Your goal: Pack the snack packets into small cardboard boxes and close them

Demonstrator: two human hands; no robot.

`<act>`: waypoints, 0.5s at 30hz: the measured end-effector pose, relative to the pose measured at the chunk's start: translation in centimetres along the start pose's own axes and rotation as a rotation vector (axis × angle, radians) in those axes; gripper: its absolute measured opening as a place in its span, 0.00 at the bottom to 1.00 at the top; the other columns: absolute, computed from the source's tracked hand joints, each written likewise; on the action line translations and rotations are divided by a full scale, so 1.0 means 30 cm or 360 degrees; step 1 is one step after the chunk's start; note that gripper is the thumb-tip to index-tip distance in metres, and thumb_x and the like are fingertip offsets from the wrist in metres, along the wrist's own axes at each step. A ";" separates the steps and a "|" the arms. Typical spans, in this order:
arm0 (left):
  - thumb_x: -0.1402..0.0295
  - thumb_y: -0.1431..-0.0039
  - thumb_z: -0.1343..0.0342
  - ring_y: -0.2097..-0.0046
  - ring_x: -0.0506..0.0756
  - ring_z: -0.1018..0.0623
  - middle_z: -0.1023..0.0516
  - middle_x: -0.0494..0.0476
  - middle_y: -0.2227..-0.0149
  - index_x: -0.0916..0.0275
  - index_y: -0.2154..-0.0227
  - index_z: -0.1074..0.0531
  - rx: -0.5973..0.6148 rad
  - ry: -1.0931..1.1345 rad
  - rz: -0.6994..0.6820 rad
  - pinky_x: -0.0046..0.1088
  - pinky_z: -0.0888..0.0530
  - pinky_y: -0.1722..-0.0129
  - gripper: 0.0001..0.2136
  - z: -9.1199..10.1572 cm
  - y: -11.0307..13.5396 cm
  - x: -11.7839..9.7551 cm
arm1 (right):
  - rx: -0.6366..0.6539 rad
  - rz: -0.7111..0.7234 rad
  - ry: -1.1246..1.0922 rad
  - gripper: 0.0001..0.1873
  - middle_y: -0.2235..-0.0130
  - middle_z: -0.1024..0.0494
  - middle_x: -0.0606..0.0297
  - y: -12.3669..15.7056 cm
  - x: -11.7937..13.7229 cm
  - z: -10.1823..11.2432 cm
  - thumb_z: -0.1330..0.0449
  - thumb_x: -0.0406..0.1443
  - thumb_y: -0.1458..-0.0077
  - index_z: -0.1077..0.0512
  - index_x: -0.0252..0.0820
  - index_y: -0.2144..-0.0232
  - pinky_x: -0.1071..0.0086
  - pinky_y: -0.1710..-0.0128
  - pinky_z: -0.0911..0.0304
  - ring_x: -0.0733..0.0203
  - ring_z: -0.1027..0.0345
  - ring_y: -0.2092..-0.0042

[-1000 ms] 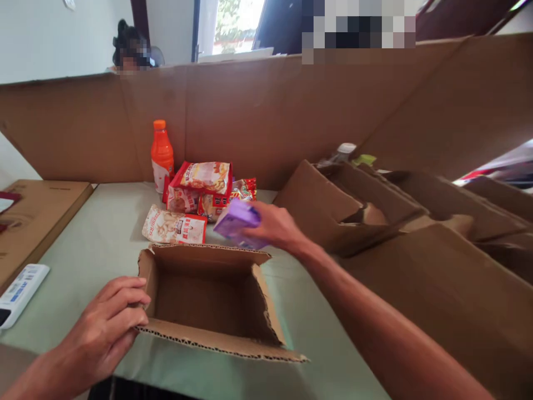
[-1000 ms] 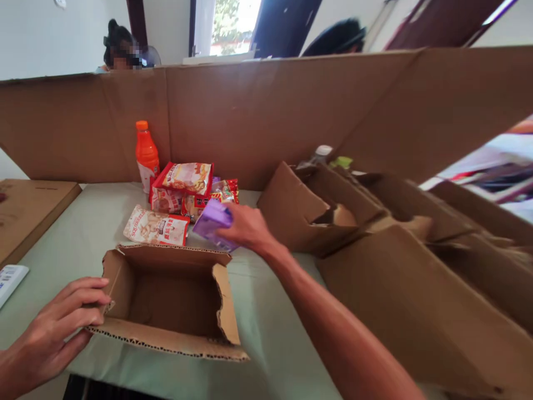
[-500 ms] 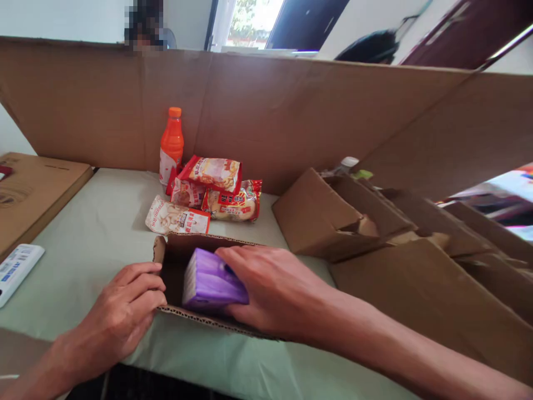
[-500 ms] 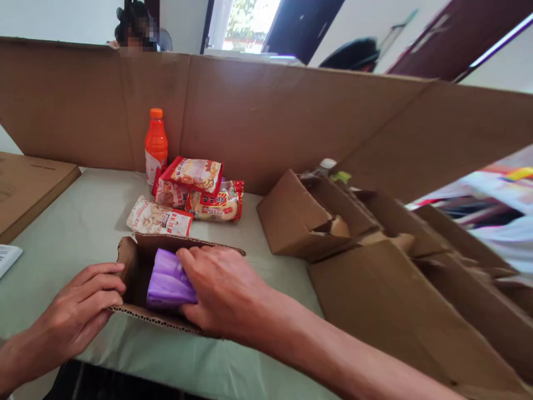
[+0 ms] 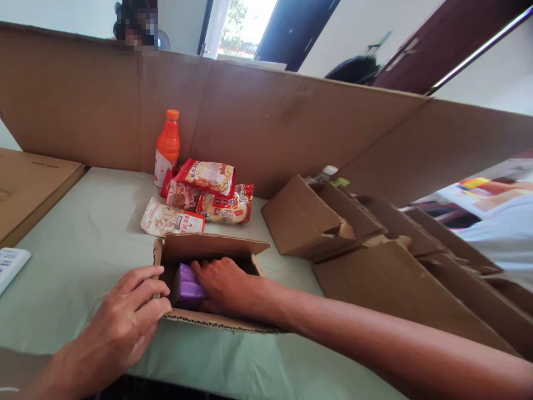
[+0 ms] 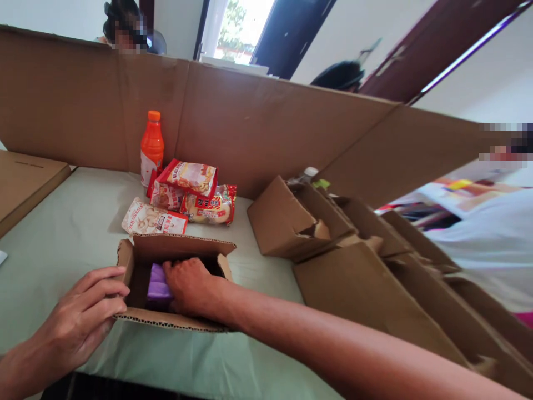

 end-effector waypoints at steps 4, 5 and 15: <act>0.83 0.41 0.46 0.33 0.64 0.36 0.38 0.62 0.34 0.58 0.51 0.29 -0.0288 -0.0077 0.0144 0.47 0.30 0.37 0.18 0.021 0.057 0.011 | -0.0224 0.0081 -0.0078 0.27 0.51 0.19 0.46 0.105 -0.050 0.090 0.35 0.44 0.43 0.28 0.34 0.46 0.52 0.52 0.29 0.41 0.23 0.52; 0.81 0.41 0.43 0.33 0.65 0.36 0.42 0.62 0.32 0.56 0.47 0.30 -0.0389 -0.0048 0.0203 0.49 0.31 0.36 0.21 0.023 0.080 0.019 | -0.0380 0.0074 -0.0128 0.24 0.50 0.19 0.48 0.156 -0.081 0.112 0.36 0.44 0.41 0.27 0.36 0.46 0.51 0.50 0.30 0.42 0.23 0.51; 0.69 0.37 0.43 0.41 0.61 0.25 0.25 0.65 0.43 0.61 0.34 0.43 -0.0421 0.0092 0.0430 0.41 0.25 0.40 0.29 -0.098 0.102 0.056 | -0.1235 -0.0009 -0.0459 0.26 0.49 0.19 0.55 0.494 -0.235 -0.113 0.36 0.44 0.42 0.30 0.44 0.43 0.53 0.49 0.28 0.49 0.24 0.49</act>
Point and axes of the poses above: each hand's wrist, its own y-axis away from the middle knuckle, its own z-axis out of the back of the hand, x = y × z, the point moved 7 cm from there along -y, towards the middle knuckle
